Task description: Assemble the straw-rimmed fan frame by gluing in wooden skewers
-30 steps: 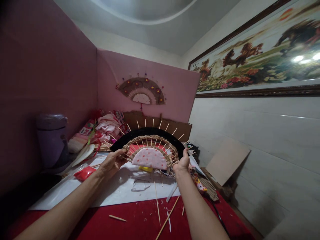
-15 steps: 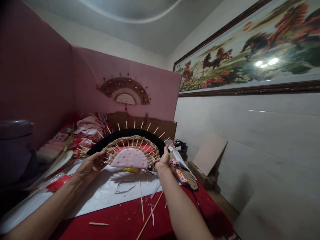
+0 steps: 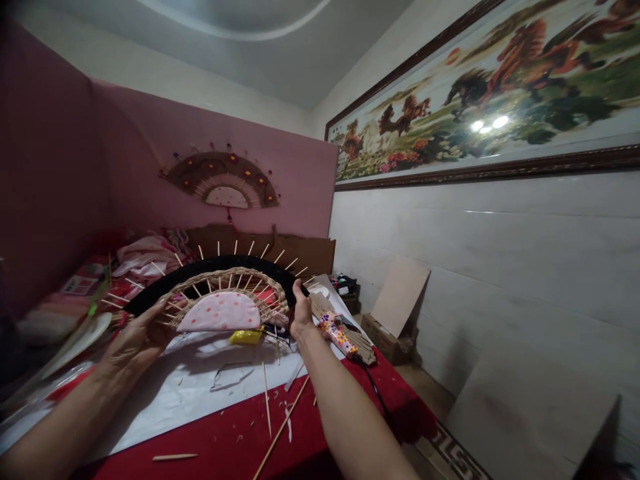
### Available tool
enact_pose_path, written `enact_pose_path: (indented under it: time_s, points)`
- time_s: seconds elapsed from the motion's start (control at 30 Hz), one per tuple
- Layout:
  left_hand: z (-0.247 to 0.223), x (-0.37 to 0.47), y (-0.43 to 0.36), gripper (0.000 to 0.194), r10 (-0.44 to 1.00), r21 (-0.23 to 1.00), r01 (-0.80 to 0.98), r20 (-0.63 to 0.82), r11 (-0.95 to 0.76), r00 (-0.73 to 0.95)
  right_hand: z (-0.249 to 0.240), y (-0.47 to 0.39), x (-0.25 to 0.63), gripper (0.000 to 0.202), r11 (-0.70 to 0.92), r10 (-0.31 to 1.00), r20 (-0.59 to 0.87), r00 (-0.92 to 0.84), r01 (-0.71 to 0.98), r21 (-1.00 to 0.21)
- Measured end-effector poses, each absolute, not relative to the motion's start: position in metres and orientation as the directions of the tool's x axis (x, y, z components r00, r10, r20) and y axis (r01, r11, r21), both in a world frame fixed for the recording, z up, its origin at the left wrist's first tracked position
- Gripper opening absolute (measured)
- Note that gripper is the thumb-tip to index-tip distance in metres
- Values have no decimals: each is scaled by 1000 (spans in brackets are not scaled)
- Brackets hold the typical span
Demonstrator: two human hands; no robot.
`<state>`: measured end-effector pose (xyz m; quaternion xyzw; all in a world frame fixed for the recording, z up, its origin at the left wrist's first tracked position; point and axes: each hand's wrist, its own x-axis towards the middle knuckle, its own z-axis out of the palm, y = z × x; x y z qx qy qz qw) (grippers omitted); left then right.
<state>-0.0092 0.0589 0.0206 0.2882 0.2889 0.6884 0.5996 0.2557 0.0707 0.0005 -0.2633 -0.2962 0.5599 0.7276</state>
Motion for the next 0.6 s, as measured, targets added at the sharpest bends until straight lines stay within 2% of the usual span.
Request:
enact_pose_path:
  time_s: [0.2,0.43,0.6]
  points:
    - [21,-10,57,22,988,731,-668,57,-137,-141,0,66,253,35,120,993,77,94,-682,-721]
    - [13,-16,65,19,988,713,-684,96,-155,-124,-3,68,248,24,128,991,66,116,-693,-709]
    - [16,-13,59,19,988,712,-685,108,-154,-109,0,65,248,9,136,989,61,133,-682,-719]
